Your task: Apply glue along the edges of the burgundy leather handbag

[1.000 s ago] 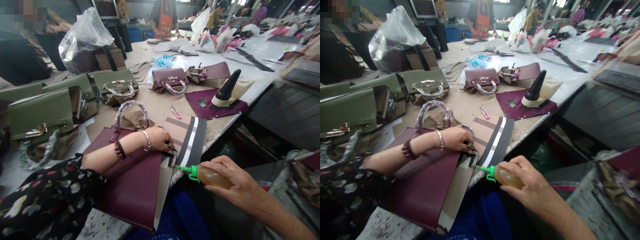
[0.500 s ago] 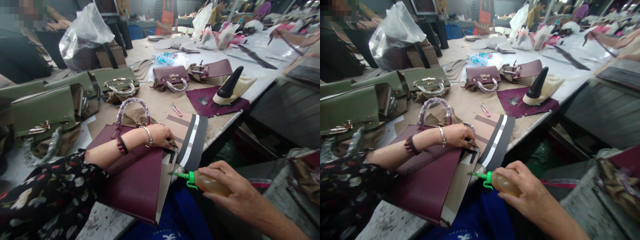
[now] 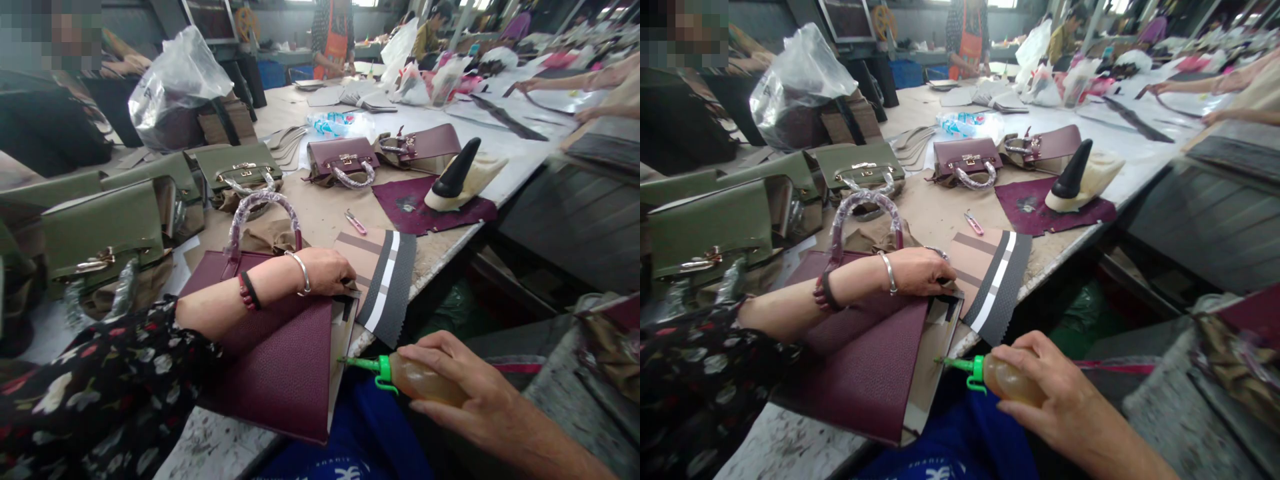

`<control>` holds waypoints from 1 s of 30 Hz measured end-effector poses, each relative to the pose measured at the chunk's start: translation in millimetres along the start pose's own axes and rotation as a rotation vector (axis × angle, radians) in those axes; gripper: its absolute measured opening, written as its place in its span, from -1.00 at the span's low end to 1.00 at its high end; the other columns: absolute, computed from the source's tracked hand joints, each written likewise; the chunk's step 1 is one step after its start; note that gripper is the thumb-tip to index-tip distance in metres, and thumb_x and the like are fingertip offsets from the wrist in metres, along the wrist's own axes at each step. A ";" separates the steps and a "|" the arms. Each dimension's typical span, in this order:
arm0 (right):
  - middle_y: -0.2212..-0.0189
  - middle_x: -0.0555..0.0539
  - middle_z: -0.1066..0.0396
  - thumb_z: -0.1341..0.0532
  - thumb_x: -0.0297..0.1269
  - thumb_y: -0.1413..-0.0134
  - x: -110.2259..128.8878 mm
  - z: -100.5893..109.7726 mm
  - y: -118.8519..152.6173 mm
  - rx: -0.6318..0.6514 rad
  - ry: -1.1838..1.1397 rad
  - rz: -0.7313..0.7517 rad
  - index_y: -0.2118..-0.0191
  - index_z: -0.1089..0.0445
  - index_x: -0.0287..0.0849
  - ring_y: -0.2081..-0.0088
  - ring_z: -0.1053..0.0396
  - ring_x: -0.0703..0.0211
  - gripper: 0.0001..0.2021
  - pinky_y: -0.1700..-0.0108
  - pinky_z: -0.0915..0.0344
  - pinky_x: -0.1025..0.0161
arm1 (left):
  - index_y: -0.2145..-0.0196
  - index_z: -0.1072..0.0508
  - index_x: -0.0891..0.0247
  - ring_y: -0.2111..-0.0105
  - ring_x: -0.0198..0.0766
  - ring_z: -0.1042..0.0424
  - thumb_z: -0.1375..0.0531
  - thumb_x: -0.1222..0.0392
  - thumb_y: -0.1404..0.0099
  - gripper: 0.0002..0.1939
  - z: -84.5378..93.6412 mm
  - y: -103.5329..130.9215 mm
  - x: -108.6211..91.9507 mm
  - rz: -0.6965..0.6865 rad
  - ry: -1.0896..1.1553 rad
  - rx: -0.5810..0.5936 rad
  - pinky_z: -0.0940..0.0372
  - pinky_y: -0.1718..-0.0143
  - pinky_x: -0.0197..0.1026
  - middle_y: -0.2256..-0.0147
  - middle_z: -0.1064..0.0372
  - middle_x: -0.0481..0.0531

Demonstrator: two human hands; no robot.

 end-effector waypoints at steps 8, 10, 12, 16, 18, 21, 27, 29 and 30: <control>0.14 -0.06 -0.23 -0.26 -0.35 -0.05 -5.7 6.6 -3.6 -0.093 0.105 0.013 -0.07 -0.29 0.05 0.13 -0.32 0.13 -0.57 0.09 -0.35 0.22 | 0.40 -0.45 0.22 0.42 -0.28 -0.36 -0.11 0.10 -0.28 -0.80 2.9 8.4 -4.9 -0.009 -0.013 -0.001 -0.05 0.44 -0.26 0.38 -0.48 0.05; 0.14 -0.05 -0.23 -0.26 -0.36 -0.05 -3.9 2.5 -3.0 -0.073 0.097 0.013 -0.07 -0.28 0.06 0.14 -0.33 0.14 -0.56 0.09 -0.35 0.24 | 0.40 -0.45 0.22 0.44 -0.28 -0.35 -0.12 0.10 -0.27 -0.80 3.3 10.3 -5.6 -0.006 -0.008 -0.001 -0.04 0.45 -0.25 0.38 -0.48 0.06; 0.14 -0.04 -0.23 -0.25 -0.38 -0.04 -0.7 -3.7 -1.6 -0.025 0.074 0.005 -0.07 -0.28 0.07 0.15 -0.34 0.16 -0.56 0.09 -0.35 0.27 | 0.40 -0.46 0.23 0.46 -0.29 -0.33 -0.12 0.07 -0.27 -0.79 4.6 12.0 -6.3 -0.002 -0.003 0.001 -0.03 0.47 -0.25 0.39 -0.48 0.06; 0.15 -0.04 -0.25 -0.25 -0.42 0.00 6.9 -12.4 1.4 0.045 0.037 0.003 -0.05 -0.29 0.05 0.17 -0.37 0.18 -0.54 0.10 -0.37 0.30 | 0.40 -0.47 0.23 0.50 -0.30 -0.31 -0.13 0.09 -0.25 -0.80 8.5 14.8 -7.7 0.010 0.000 0.003 -0.01 0.50 -0.26 0.40 -0.48 0.06; 0.15 -0.04 -0.25 -0.26 -0.43 0.01 8.3 -12.3 1.9 0.046 0.035 0.001 -0.05 -0.28 0.07 0.17 -0.37 0.18 -0.52 0.11 -0.37 0.30 | 0.39 -0.48 0.22 0.50 -0.31 -0.30 -0.14 0.10 -0.25 -0.81 11.2 16.6 -9.0 0.009 -0.004 0.000 -0.01 0.50 -0.26 0.40 -0.49 0.05; 0.14 -0.02 -0.24 -0.27 -0.43 0.00 8.5 -6.3 1.4 0.021 0.027 0.001 -0.07 -0.26 0.11 0.16 -0.35 0.19 -0.50 0.11 -0.36 0.32 | 0.38 -0.49 0.22 0.50 -0.32 -0.30 -0.13 0.13 -0.25 -0.82 20.0 21.7 -11.0 0.016 -0.034 -0.012 -0.02 0.51 -0.27 0.41 -0.49 0.05; 0.12 0.00 -0.22 -0.30 -0.34 -0.04 14.8 20.8 -2.2 -0.094 0.077 0.030 -0.09 -0.21 0.17 0.13 -0.32 0.18 -0.50 0.12 -0.35 0.32 | 0.34 -0.51 0.17 0.42 -0.24 -0.41 -0.07 0.15 -0.29 -0.79 68.2 37.9 -11.9 0.065 -0.235 -0.155 -0.06 0.49 -0.23 0.39 -0.49 0.05; 0.13 -0.01 -0.23 -0.28 -0.28 -0.08 19.3 32.3 -3.8 -0.165 0.110 0.058 -0.08 -0.23 0.14 0.14 -0.32 0.17 -0.56 0.14 -0.36 0.32 | 0.31 -0.50 0.17 0.37 -0.18 -0.44 -0.05 0.12 -0.30 -0.76 84.1 44.0 -15.5 0.054 -0.350 -0.233 -0.05 0.49 -0.20 0.37 -0.49 0.06; 0.13 -0.01 -0.23 -0.26 -0.26 -0.10 20.8 37.3 -4.6 -0.201 0.125 0.067 -0.07 -0.24 0.12 0.14 -0.32 0.17 -0.59 0.15 -0.36 0.32 | 0.29 -0.50 0.18 0.36 -0.16 -0.44 -0.05 0.12 -0.30 -0.76 89.1 46.9 -17.4 0.048 -0.404 -0.266 -0.05 0.49 -0.20 0.37 -0.49 0.06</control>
Point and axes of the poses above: each hand's wrist, its own y-axis away from the middle knuckle, its own z-axis out of the back of the hand, x = y × z, the point moved 9 cm from there along -y, towards the middle knuckle
